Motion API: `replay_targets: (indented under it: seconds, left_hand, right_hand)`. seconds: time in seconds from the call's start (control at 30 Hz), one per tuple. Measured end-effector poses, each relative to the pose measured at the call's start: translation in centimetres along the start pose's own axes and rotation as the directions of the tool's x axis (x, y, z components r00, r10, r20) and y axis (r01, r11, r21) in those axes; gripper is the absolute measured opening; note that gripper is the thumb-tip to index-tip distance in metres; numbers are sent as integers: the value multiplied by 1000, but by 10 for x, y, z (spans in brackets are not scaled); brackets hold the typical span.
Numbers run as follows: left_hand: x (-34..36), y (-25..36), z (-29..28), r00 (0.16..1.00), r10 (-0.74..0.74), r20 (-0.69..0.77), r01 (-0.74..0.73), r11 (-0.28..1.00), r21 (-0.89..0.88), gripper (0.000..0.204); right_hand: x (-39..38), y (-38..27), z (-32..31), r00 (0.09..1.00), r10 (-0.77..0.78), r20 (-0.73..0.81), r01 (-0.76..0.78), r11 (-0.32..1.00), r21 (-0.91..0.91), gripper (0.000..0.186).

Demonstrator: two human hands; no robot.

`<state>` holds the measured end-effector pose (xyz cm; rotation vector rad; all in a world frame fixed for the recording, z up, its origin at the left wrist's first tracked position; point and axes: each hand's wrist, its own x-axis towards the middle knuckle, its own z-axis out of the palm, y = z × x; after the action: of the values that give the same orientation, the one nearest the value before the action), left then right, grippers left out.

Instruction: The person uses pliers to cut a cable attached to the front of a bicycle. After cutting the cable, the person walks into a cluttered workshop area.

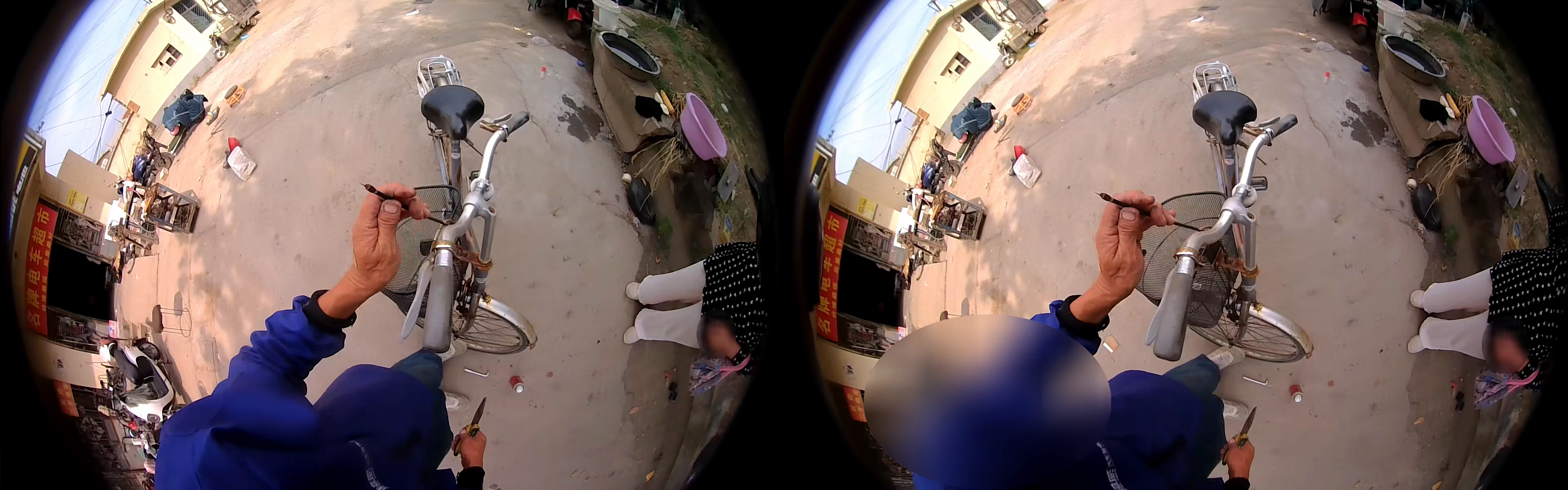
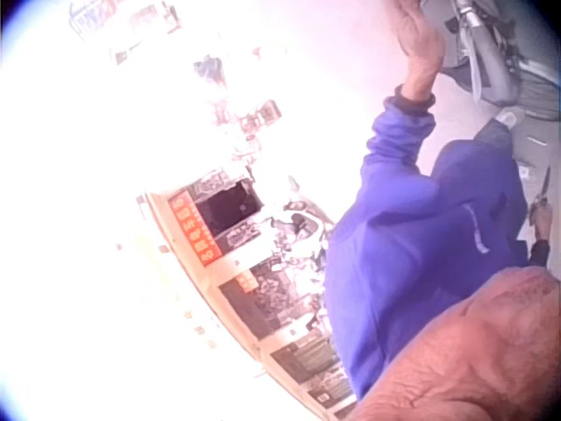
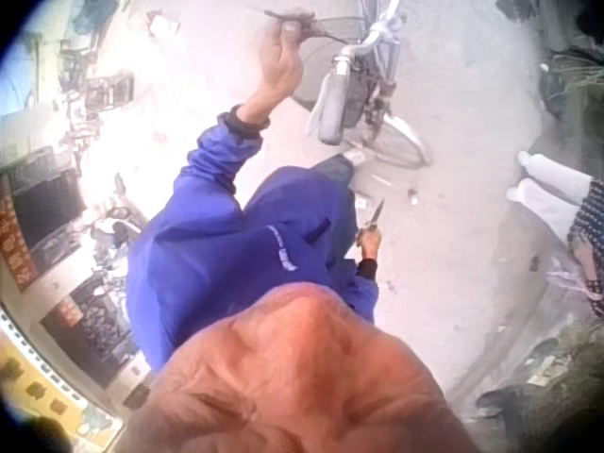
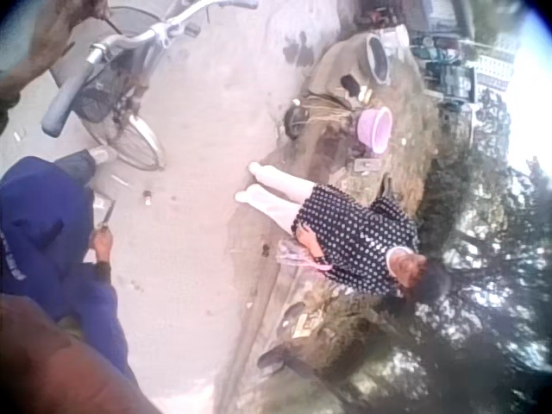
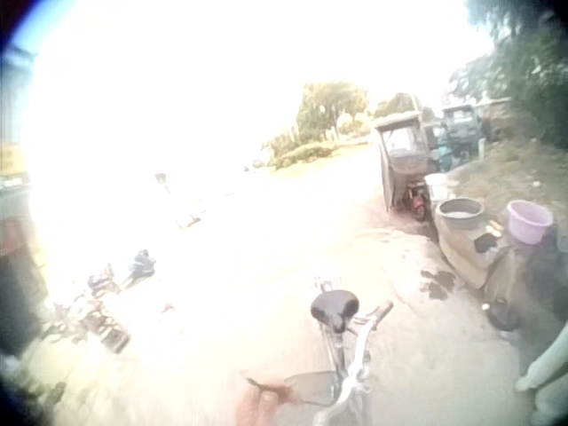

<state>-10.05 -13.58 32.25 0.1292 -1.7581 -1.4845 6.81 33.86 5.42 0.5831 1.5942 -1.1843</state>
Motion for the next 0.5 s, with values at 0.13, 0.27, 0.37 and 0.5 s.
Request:
replay_targets:
  seconds: [0.13,0.27,0.37,0.5]
  left_hand:
    - [-27,21,7,1000,-13,27,12,999,40,28]
    - [-45,34,11,997,-61,49,56,994,91,27]
    - [-50,45,20,997,-69,38,65,993,96,23]
    - [-62,41,16,999,7,38,-11,994,112,17]
  right_hand:
    - [-40,66,-56,990,100,-101,-95,994,52,5]
    - [-77,104,-94,978,126,-163,-121,992,42,8]
    - [-113,109,-108,971,140,-192,-120,987,111,10]
    - [-143,88,-104,979,94,-179,-73,990,120,10]
